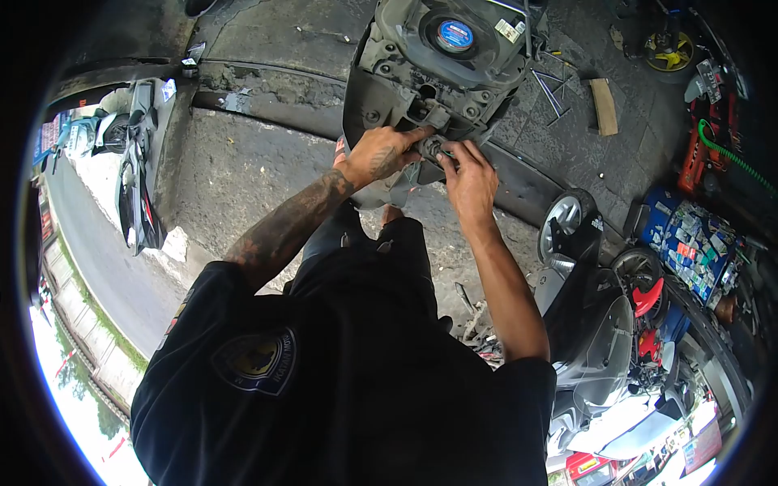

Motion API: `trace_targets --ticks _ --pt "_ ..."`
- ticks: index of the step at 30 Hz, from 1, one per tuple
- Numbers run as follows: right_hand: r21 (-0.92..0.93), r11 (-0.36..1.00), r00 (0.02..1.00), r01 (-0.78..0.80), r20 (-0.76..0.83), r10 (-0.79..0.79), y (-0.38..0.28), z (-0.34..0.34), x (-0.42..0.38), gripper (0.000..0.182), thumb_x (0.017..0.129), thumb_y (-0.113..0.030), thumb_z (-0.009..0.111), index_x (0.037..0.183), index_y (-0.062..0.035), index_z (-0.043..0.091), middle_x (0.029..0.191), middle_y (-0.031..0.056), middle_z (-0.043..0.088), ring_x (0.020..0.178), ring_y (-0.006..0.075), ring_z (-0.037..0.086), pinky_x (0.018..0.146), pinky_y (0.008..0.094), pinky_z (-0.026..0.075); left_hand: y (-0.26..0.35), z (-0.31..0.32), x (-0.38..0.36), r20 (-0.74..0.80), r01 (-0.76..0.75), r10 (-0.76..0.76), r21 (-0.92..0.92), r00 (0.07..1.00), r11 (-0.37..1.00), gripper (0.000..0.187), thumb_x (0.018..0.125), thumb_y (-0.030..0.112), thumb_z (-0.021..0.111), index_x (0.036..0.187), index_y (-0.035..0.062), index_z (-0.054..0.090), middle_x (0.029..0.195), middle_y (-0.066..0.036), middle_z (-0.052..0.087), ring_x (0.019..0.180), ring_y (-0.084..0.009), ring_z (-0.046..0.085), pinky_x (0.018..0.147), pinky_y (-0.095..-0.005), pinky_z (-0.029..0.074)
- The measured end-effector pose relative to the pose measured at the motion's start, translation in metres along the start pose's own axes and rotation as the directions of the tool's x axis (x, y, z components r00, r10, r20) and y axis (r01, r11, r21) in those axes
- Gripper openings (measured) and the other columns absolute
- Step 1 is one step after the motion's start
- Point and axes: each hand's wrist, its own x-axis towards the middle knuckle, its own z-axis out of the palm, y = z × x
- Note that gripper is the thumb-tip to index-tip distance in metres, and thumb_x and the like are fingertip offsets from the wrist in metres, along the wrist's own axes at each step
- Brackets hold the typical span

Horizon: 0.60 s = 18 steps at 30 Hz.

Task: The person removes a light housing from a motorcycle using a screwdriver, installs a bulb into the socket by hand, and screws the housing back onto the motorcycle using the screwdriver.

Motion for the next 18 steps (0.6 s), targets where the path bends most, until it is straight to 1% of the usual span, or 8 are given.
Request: trace_targets --ticks 2,4,6,8,12,13,15,18 --pt "0.039 0.999 0.997 -0.017 0.076 0.014 0.000 -0.005 0.000 0.014 0.082 -0.017 0.067 0.092 -0.0088 0.063 0.089 0.0069 0.064 0.079 0.0317 0.062 0.067 0.0401 0.048 -0.001 0.001 -0.001 -0.010 -0.006 0.006 -0.017 1.000 1.000 0.053 0.083 0.023 0.066 0.133 0.0197 0.048 0.077 -0.016 0.066 0.077 -0.0356 0.065 0.066 -0.0467 0.050" --pt "0.029 0.999 0.997 0.019 0.077 -0.021 0.005 -0.007 0.003 0.013 0.082 -0.017 0.067 0.092 -0.0087 0.063 0.089 0.0068 0.064 0.079 0.0316 0.062 0.066 0.0401 0.048 -0.002 -0.002 0.003 -0.029 -0.014 0.013 -0.030 0.999 0.999 0.053 0.083 0.023 0.066 0.132 0.0201 0.048 0.076 -0.016 0.066 0.077 -0.0355 0.065 0.066 -0.0467 0.050" --pt "0.018 0.999 0.994 0.048 0.094 -0.049 0.006 -0.007 0.004 0.013 0.082 -0.017 0.067 0.091 -0.0086 0.063 0.089 0.0068 0.064 0.079 0.0315 0.062 0.066 0.0400 0.048 0.001 -0.001 0.000 0.015 0.028 -0.028 0.000 0.999 1.000 0.051 0.083 0.023 0.066 0.131 0.0207 0.049 0.076 -0.016 0.066 0.077 -0.0350 0.066 0.065 -0.0463 0.050" --pt "-0.072 0.996 0.988 0.050 0.148 -0.039 0.002 -0.011 0.009 0.013 0.082 -0.017 0.067 0.090 -0.0082 0.062 0.087 0.0071 0.063 0.079 0.0315 0.062 0.065 0.0403 0.047 0.001 -0.001 -0.001 0.018 0.031 -0.031 -0.017 0.999 0.999 0.051 0.083 0.022 0.066 0.131 0.0208 0.050 0.076 -0.016 0.066 0.076 -0.0350 0.066 0.065 -0.0462 0.050" --pt "-0.119 0.991 0.981 0.067 0.188 -0.044 0.002 -0.009 0.009 0.014 0.081 -0.016 0.068 0.089 -0.0073 0.060 0.086 0.0074 0.063 0.078 0.0318 0.062 0.065 0.0407 0.047 0.001 -0.005 0.000 0.026 0.042 -0.041 -0.051 0.999 0.998 0.049 0.083 0.020 0.066 0.129 0.0205 0.051 0.076 -0.016 0.066 0.075 -0.0355 0.066 0.065 -0.0457 0.051" --pt "-0.112 0.991 0.985 0.076 0.165 -0.057 0.002 -0.007 0.008 0.014 0.081 -0.016 0.068 0.088 -0.0071 0.060 0.086 0.0074 0.063 0.078 0.0320 0.062 0.065 0.0411 0.046 -0.001 -0.003 -0.001 0.028 0.056 -0.055 -0.070 0.998 0.996 0.049 0.083 0.020 0.066 0.129 0.0205 0.051 0.076 -0.016 0.066 0.075 -0.0355 0.066 0.065 -0.0457 0.051" --pt "-0.107 0.990 0.984 0.097 0.159 -0.079 0.002 -0.004 0.009 0.014 0.081 -0.016 0.068 0.088 -0.0068 0.060 0.086 0.0074 0.063 0.078 0.0322 0.062 0.065 0.0414 0.046 -0.004 0.000 0.000 -0.017 -0.003 0.002 -0.052 1.000 0.999 0.056 0.083 0.023 0.066 0.136 0.0260 0.047 0.072 -0.015 0.065 0.069 -0.0341 0.065 0.062 -0.0447 0.052" --pt "-0.082 0.996 0.983 0.020 0.185 -0.005 -0.002 -0.006 0.010 0.015 0.081 -0.016 0.068 0.087 -0.0062 0.059 0.087 0.0071 0.063 0.078 0.0330 0.062 0.065 0.0420 0.046 -0.005 0.000 -0.001 -0.014 0.004 -0.004 -0.051 1.000 0.999 0.055 0.083 0.024 0.066 0.135 0.0240 0.048 0.073 -0.016 0.066 0.070 -0.0337 0.066 0.062 -0.0436 0.052"
